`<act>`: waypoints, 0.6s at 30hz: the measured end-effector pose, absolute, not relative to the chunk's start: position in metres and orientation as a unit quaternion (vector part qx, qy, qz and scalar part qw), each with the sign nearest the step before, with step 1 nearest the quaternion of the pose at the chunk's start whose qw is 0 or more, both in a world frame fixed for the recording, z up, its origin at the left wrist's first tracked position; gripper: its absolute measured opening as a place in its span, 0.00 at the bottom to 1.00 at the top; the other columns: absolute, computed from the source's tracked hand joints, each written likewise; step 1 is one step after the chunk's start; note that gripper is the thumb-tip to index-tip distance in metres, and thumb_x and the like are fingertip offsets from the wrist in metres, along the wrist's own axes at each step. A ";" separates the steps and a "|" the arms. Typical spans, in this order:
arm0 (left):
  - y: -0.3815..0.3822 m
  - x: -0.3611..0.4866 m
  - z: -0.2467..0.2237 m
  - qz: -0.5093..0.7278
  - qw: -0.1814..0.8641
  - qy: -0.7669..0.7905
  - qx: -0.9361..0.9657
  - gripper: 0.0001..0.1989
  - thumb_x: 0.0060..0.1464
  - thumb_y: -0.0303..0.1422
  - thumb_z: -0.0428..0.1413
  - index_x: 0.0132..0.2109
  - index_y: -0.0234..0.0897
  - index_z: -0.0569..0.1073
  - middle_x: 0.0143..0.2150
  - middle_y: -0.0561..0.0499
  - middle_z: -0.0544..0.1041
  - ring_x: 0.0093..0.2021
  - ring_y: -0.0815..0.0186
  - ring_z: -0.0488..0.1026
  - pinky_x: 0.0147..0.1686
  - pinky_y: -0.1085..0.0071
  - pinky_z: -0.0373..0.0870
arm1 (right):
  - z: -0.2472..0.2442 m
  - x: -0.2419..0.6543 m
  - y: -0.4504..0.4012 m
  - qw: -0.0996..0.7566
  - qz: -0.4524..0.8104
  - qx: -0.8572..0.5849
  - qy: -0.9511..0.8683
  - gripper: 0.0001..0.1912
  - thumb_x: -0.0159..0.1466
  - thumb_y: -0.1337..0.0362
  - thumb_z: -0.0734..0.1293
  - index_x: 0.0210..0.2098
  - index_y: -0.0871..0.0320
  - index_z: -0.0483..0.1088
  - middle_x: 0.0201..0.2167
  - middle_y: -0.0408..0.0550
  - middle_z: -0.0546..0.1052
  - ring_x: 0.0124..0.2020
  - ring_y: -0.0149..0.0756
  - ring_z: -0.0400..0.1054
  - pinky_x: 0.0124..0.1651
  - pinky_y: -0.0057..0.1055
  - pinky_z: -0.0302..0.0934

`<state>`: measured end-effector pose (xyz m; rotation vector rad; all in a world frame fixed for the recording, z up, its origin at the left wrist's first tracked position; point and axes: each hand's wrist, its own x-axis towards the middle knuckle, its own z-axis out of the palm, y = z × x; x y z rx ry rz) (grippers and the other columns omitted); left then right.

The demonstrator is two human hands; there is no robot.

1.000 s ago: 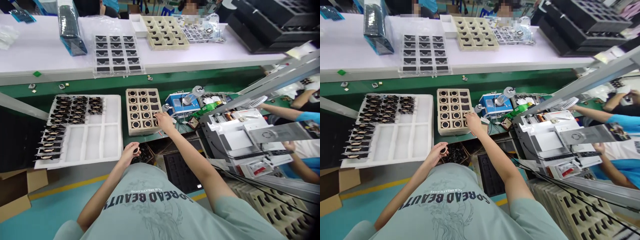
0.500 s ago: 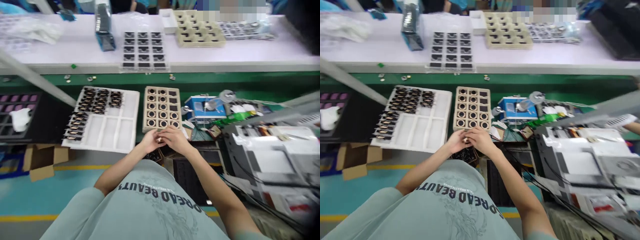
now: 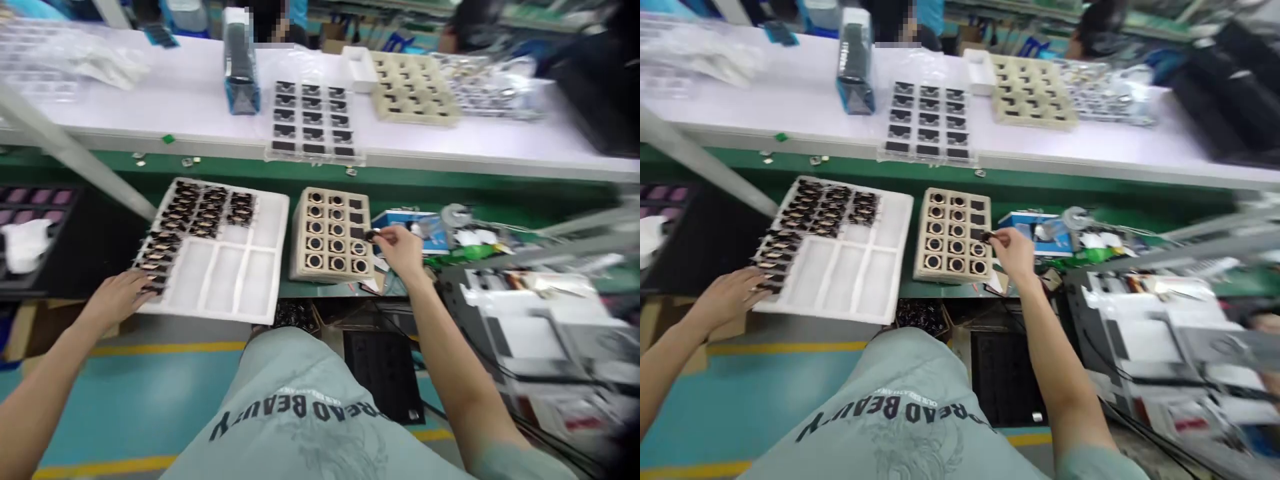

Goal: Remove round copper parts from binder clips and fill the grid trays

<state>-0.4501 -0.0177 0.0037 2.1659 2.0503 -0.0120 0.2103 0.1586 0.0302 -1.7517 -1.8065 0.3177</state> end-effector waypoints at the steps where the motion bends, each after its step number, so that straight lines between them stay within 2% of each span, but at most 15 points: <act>1: -0.017 -0.456 -0.002 0.000 0.068 0.672 0.737 0.22 0.54 0.47 0.47 0.43 0.36 0.76 0.52 0.37 0.78 0.58 0.48 0.71 0.58 0.53 0.63 | 0.031 0.210 0.168 0.271 0.107 -0.662 -0.690 0.11 0.61 0.58 0.67 0.38 0.59 0.75 0.33 0.52 0.81 0.34 0.41 0.76 0.39 0.35 0.68; 5: -0.012 -0.462 -0.017 0.032 0.083 0.654 0.751 0.22 0.47 0.54 0.48 0.37 0.47 0.76 0.51 0.49 0.80 0.59 0.48 0.70 0.59 0.54 0.62 | 0.027 0.209 0.197 0.165 0.044 -0.666 -0.726 0.10 0.63 0.63 0.65 0.41 0.58 0.76 0.37 0.52 0.82 0.39 0.44 0.75 0.42 0.36 0.64; 8: -0.007 -0.467 -0.022 0.051 0.121 0.661 0.739 0.21 0.46 0.56 0.46 0.33 0.50 0.75 0.48 0.56 0.81 0.58 0.50 0.70 0.59 0.54 0.61 | 0.014 0.205 0.208 0.120 0.009 -0.641 -0.758 0.11 0.65 0.65 0.63 0.42 0.60 0.76 0.40 0.55 0.81 0.42 0.46 0.72 0.44 0.36 0.62; 13: 0.004 -0.475 -0.035 0.078 0.141 0.648 0.745 0.23 0.47 0.59 0.46 0.28 0.50 0.76 0.45 0.54 0.80 0.53 0.51 0.72 0.56 0.54 0.62 | -0.015 0.203 0.205 0.137 -0.041 -0.592 -0.793 0.14 0.70 0.66 0.58 0.42 0.61 0.75 0.41 0.58 0.79 0.44 0.44 0.69 0.47 0.35 0.61; 18: 0.011 -0.465 -0.033 0.077 0.167 0.658 0.730 0.28 0.39 0.66 0.50 0.27 0.48 0.76 0.44 0.52 0.81 0.53 0.50 0.72 0.57 0.55 0.61 | -0.033 0.210 0.191 0.179 -0.050 -0.543 -0.819 0.15 0.72 0.64 0.58 0.40 0.59 0.76 0.42 0.56 0.79 0.45 0.42 0.68 0.50 0.36 0.62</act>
